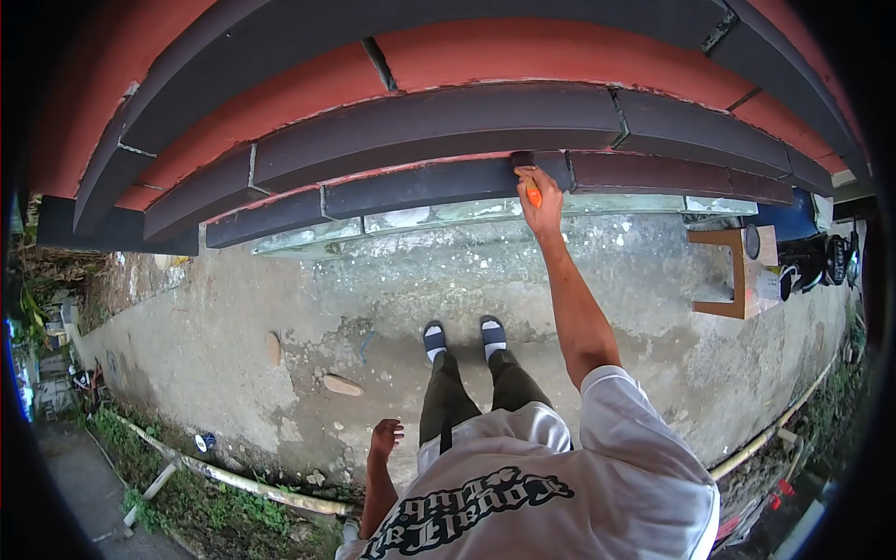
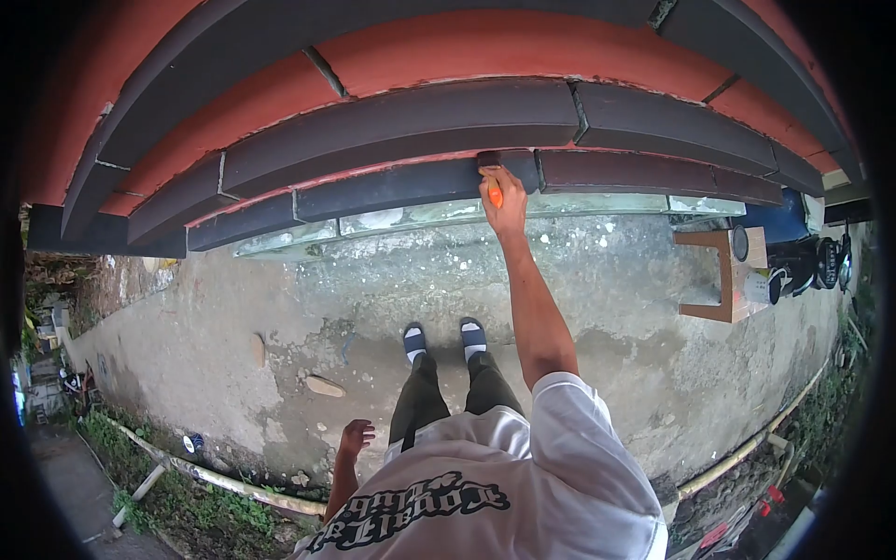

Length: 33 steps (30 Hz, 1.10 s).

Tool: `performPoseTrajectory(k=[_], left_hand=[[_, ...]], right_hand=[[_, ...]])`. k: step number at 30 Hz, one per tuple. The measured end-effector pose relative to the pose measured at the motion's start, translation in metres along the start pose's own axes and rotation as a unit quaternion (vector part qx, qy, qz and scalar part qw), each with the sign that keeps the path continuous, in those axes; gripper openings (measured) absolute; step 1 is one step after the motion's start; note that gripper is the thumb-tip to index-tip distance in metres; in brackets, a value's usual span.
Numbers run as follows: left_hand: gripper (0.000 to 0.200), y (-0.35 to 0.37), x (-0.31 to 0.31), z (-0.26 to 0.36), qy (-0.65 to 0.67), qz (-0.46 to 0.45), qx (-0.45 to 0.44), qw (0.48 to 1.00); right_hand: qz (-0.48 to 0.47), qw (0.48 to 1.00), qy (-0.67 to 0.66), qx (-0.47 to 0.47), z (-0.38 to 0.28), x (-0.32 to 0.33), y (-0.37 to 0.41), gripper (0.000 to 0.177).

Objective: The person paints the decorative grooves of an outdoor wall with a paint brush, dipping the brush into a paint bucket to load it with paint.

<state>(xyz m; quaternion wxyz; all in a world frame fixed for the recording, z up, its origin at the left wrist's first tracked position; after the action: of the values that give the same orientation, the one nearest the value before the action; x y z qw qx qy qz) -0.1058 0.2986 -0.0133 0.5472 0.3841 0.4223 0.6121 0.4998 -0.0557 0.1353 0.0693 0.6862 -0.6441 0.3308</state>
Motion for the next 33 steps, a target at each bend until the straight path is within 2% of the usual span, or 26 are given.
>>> performPoseTrajectory(k=[5, 17, 25, 33], left_hand=[[0.032, 0.001, 0.004, 0.000, 0.015, 0.010, -0.028, 0.999], [0.032, 0.008, 0.007, -0.011, 0.018, 0.015, -0.016, 1.000], [0.028, -0.002, 0.029, 0.000, 0.047, 0.022, -0.054, 0.997], [0.026, 0.004, 0.072, 0.015, 0.057, 0.030, -0.085, 0.994]], right_hand=[[0.010, 1.000, -0.015, -0.014, -0.012, -0.024, 0.000, 0.018], [-0.014, 1.000, -0.017, 0.005, -0.036, -0.050, -0.006, 0.017], [-0.022, 0.999, -0.021, -0.016, -0.061, -0.073, -0.008, 0.017], [-0.039, 0.999, -0.004, -0.037, -0.095, -0.131, -0.009, 0.017]])
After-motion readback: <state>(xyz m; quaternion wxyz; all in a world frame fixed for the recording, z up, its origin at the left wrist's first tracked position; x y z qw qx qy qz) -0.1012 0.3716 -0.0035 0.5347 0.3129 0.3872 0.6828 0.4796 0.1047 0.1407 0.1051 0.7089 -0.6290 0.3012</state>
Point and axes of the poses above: each hand's wrist, its own y-axis away from the middle knuckle, its own x-axis out of the back of the hand, z = x × y, the point moved 6 cm from there along -y, towards the middle knuckle, and after that the axes turned 14 degrees about -z, right-handed, at the moved point
